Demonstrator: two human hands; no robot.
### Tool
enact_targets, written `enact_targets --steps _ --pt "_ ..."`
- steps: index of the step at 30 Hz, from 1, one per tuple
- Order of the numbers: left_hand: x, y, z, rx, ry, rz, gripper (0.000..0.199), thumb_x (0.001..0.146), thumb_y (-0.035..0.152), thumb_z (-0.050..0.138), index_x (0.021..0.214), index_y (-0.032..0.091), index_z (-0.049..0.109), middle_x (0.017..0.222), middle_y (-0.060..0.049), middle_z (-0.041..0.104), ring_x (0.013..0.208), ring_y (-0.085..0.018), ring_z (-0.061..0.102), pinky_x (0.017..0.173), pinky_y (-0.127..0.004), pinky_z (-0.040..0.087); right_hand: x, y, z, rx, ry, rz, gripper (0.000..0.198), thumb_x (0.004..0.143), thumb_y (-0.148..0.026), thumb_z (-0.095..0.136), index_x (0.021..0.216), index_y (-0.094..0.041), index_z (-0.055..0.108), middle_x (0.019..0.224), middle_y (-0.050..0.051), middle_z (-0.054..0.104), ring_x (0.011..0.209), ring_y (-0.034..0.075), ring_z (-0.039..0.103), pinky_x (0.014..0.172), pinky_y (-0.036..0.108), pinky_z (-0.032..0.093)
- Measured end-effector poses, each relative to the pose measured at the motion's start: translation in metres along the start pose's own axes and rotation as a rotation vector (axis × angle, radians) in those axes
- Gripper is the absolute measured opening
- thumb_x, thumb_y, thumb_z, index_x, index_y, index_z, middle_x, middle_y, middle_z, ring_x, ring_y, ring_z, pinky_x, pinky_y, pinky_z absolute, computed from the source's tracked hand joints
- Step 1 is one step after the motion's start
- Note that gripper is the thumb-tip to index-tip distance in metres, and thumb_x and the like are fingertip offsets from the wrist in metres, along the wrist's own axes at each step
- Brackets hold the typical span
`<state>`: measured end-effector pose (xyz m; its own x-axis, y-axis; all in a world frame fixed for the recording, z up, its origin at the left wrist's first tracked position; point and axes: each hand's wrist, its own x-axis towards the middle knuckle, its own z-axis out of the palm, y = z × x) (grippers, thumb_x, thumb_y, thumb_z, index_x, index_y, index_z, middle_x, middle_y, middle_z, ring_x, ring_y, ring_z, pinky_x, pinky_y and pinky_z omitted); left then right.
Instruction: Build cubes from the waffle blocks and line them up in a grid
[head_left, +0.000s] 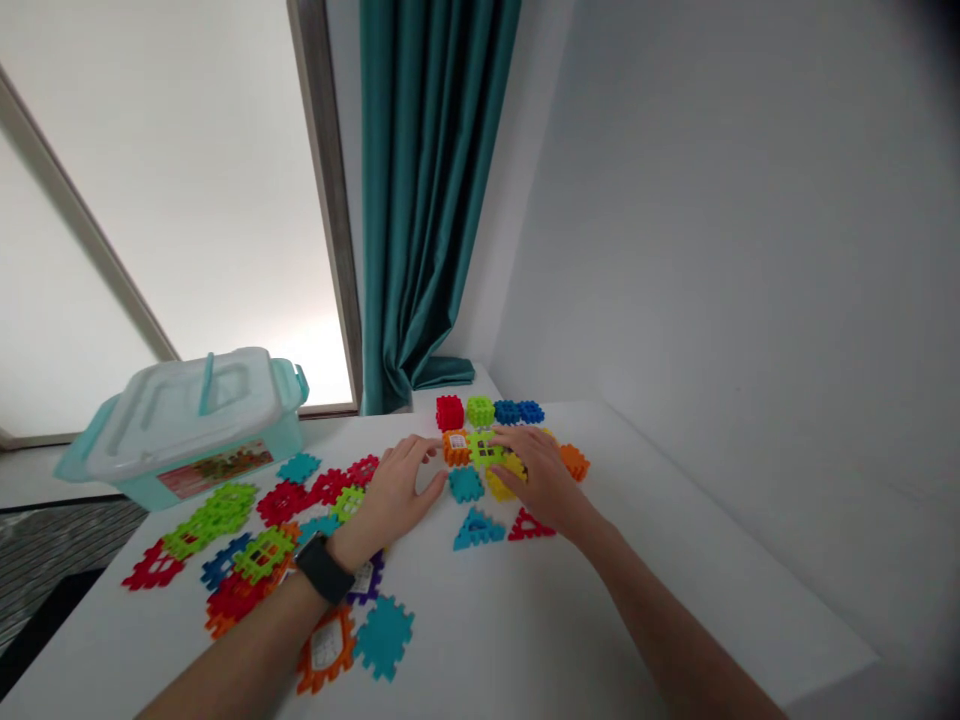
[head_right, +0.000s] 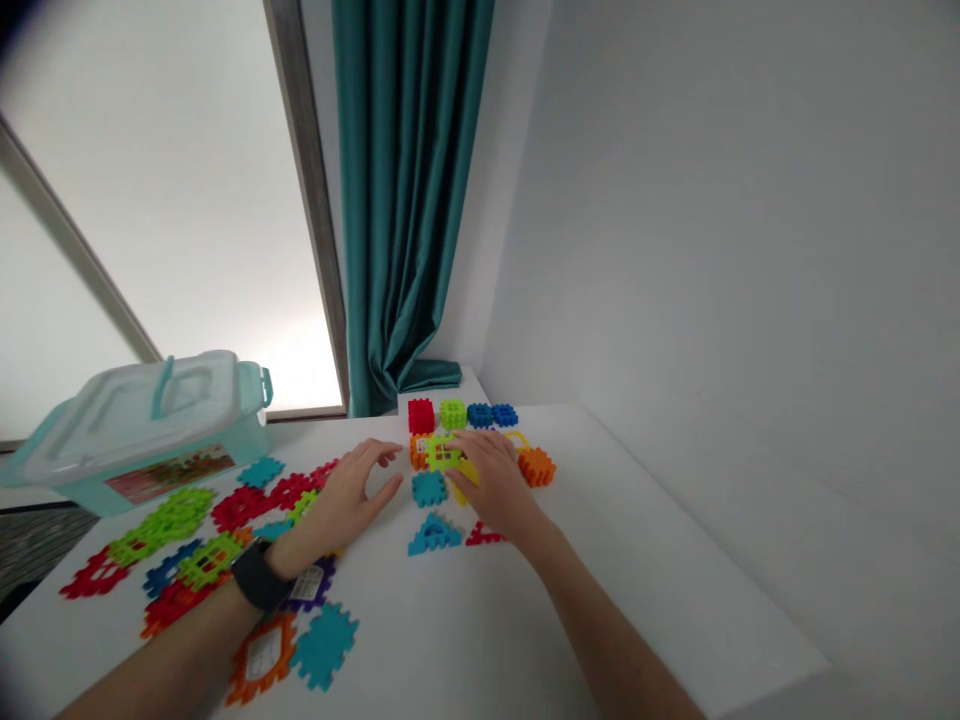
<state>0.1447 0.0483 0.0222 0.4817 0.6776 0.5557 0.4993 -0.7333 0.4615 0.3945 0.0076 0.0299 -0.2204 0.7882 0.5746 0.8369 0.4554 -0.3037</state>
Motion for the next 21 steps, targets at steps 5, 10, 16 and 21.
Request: enact_targets --steps 5,10,16,21 --pt "-0.005 -0.015 0.015 0.065 -0.057 -0.024 0.014 0.092 0.025 0.054 0.103 0.021 0.063 0.100 -0.006 0.068 0.094 -0.024 0.064 0.082 -0.040 0.051 0.022 0.041 0.007 -0.027 -0.045 0.022 0.023 0.092 -0.033 0.060 0.112 -0.025 0.068 0.125 0.009 0.069 0.118 0.029 0.060 0.105 0.051 0.041" --pt "-0.013 -0.025 0.024 0.083 -0.121 -0.017 0.013 0.092 0.023 0.053 0.099 0.022 0.065 0.100 -0.006 0.068 0.095 -0.024 0.064 0.082 -0.039 0.051 0.047 0.072 0.017 -0.072 -0.098 0.055 0.022 0.089 -0.028 0.063 0.110 -0.022 0.067 0.124 0.011 0.069 0.117 0.029 0.058 0.103 0.049 0.041" --pt "-0.015 -0.025 0.026 0.122 -0.203 -0.013 0.012 0.092 0.022 0.054 0.099 0.022 0.063 0.103 -0.006 0.067 0.097 -0.025 0.062 0.081 -0.039 0.050 0.067 0.096 0.034 -0.100 -0.158 0.103 0.021 0.087 -0.022 0.065 0.108 -0.022 0.067 0.124 0.010 0.069 0.115 0.029 0.058 0.098 0.046 0.043" --pt "-0.015 -0.021 0.025 0.186 -0.227 0.034 0.010 0.091 0.022 0.054 0.096 0.023 0.063 0.102 -0.006 0.067 0.096 -0.025 0.060 0.078 -0.039 0.048 0.081 0.108 0.043 -0.089 -0.198 0.127 0.022 0.086 -0.019 0.065 0.108 -0.022 0.067 0.122 0.009 0.070 0.116 0.029 0.058 0.098 0.046 0.043"
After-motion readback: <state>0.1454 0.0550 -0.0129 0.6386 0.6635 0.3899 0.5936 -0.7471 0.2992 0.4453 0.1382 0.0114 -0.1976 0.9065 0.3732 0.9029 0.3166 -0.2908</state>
